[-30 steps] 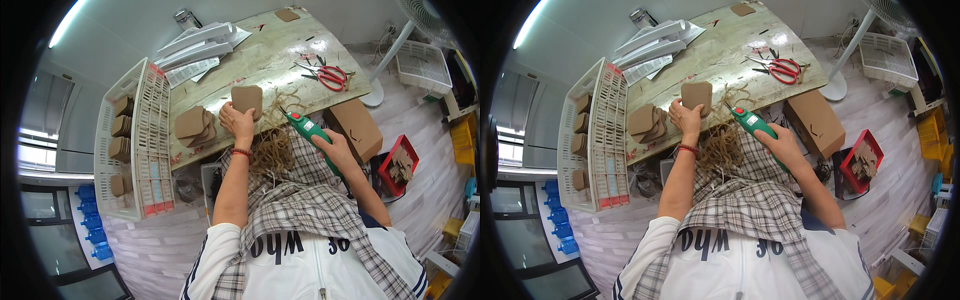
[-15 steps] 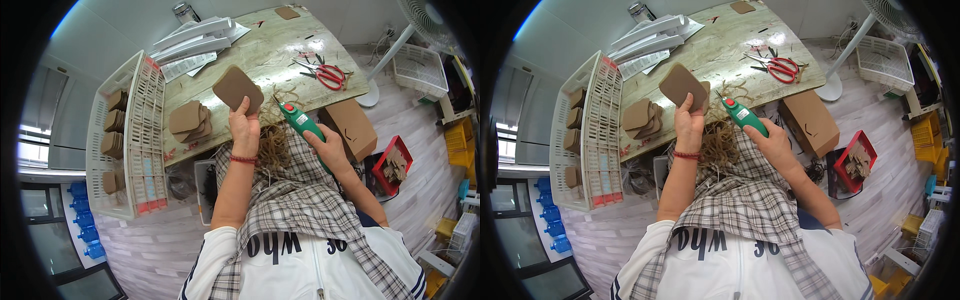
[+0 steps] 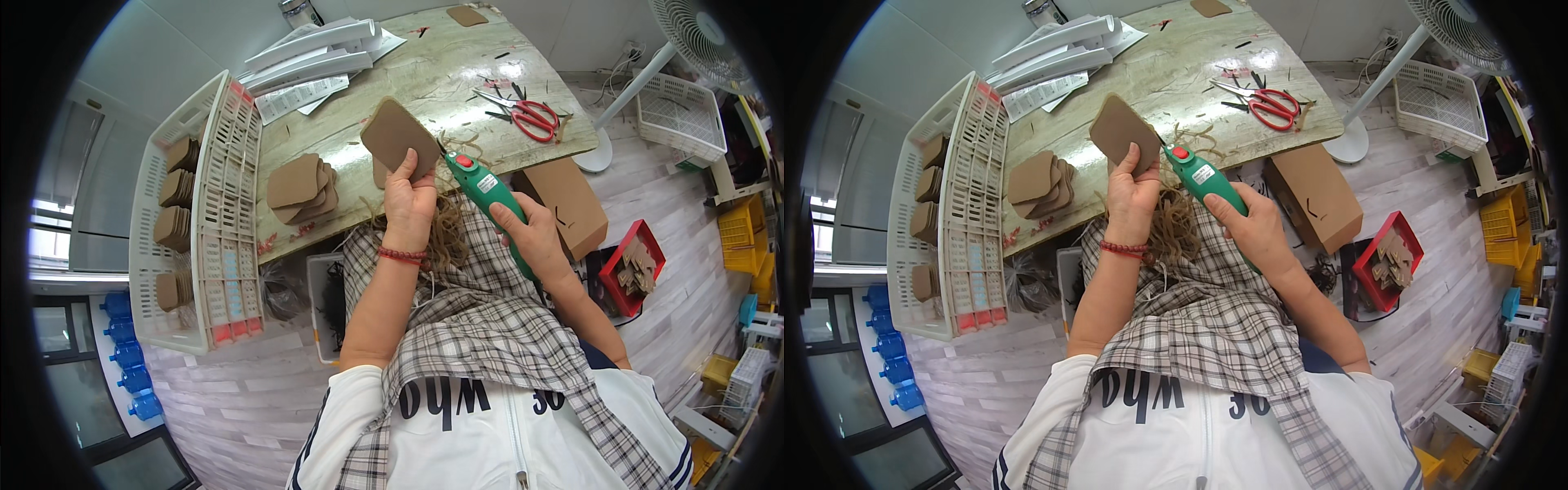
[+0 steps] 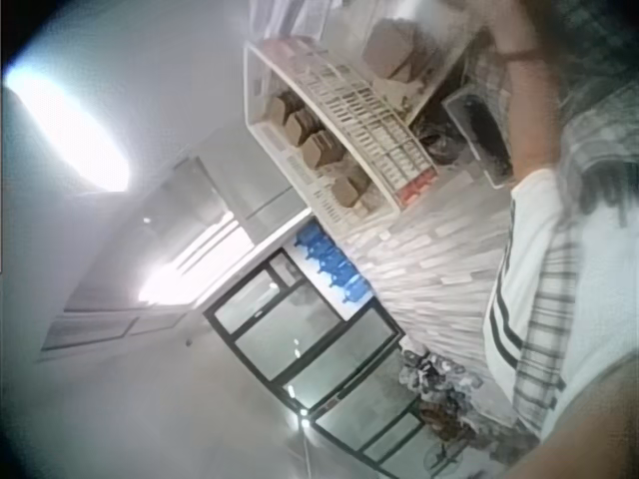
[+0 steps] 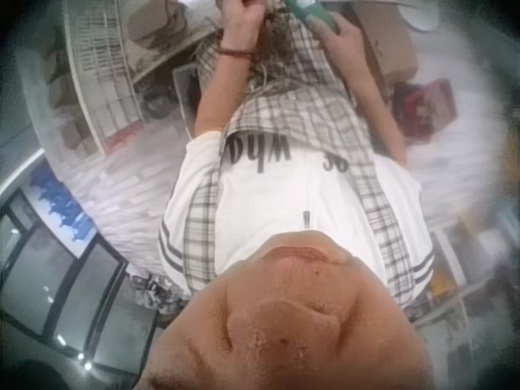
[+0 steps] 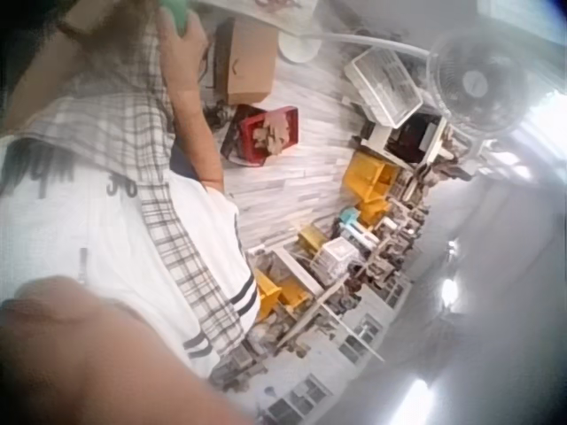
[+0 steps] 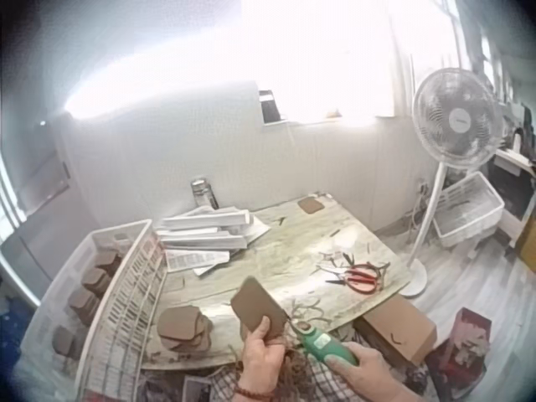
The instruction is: The person uses a green hot glue gun to apply glue to the edges of small brown cardboard pieces and presses them together. They handle the pieces one at a time, occasionally using red scissors to trim excess material, and place finished assemblies into a white plastic basket on the table.
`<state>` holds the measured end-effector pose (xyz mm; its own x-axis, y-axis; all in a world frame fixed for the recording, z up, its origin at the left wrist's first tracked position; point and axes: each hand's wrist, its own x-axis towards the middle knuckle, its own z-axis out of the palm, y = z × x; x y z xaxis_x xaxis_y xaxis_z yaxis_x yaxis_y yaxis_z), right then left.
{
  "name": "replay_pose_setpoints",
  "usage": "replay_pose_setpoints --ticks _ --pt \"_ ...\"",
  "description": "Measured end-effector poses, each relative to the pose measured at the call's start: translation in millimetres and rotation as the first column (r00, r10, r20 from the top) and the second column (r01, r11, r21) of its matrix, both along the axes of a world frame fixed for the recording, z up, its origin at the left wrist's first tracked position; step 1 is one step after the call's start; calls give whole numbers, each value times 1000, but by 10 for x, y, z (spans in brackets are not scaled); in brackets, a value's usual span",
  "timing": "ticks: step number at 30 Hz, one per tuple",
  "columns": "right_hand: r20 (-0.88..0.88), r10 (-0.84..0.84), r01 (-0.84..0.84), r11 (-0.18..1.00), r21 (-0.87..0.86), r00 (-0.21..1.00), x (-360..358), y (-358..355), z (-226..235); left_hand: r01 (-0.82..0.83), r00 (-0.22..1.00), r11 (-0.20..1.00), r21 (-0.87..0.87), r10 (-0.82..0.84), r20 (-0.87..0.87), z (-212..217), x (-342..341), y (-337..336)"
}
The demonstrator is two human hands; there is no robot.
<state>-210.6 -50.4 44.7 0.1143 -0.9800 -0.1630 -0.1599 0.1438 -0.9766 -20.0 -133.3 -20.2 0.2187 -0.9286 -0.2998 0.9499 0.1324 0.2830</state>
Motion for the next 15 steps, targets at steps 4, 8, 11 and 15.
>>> replay_pose_setpoints --ticks 4,8,11,15 --pt "2 -11 11 999 -33 1000 -17 -12 14 36 998 999 -16 -35 45 11 -64 66" --pt "-21 -39 38 998 -52 999 -9 -29 34 86 990 996 -22 -83 115 -33 -136 150" --pt "-32 -57 55 996 -66 998 -5 -48 50 110 984 994 10 -110 143 -61 -216 240" --pt "-31 -75 73 995 -62 997 -27 -86 45 170 970 986 5 -168 174 -150 -264 322"
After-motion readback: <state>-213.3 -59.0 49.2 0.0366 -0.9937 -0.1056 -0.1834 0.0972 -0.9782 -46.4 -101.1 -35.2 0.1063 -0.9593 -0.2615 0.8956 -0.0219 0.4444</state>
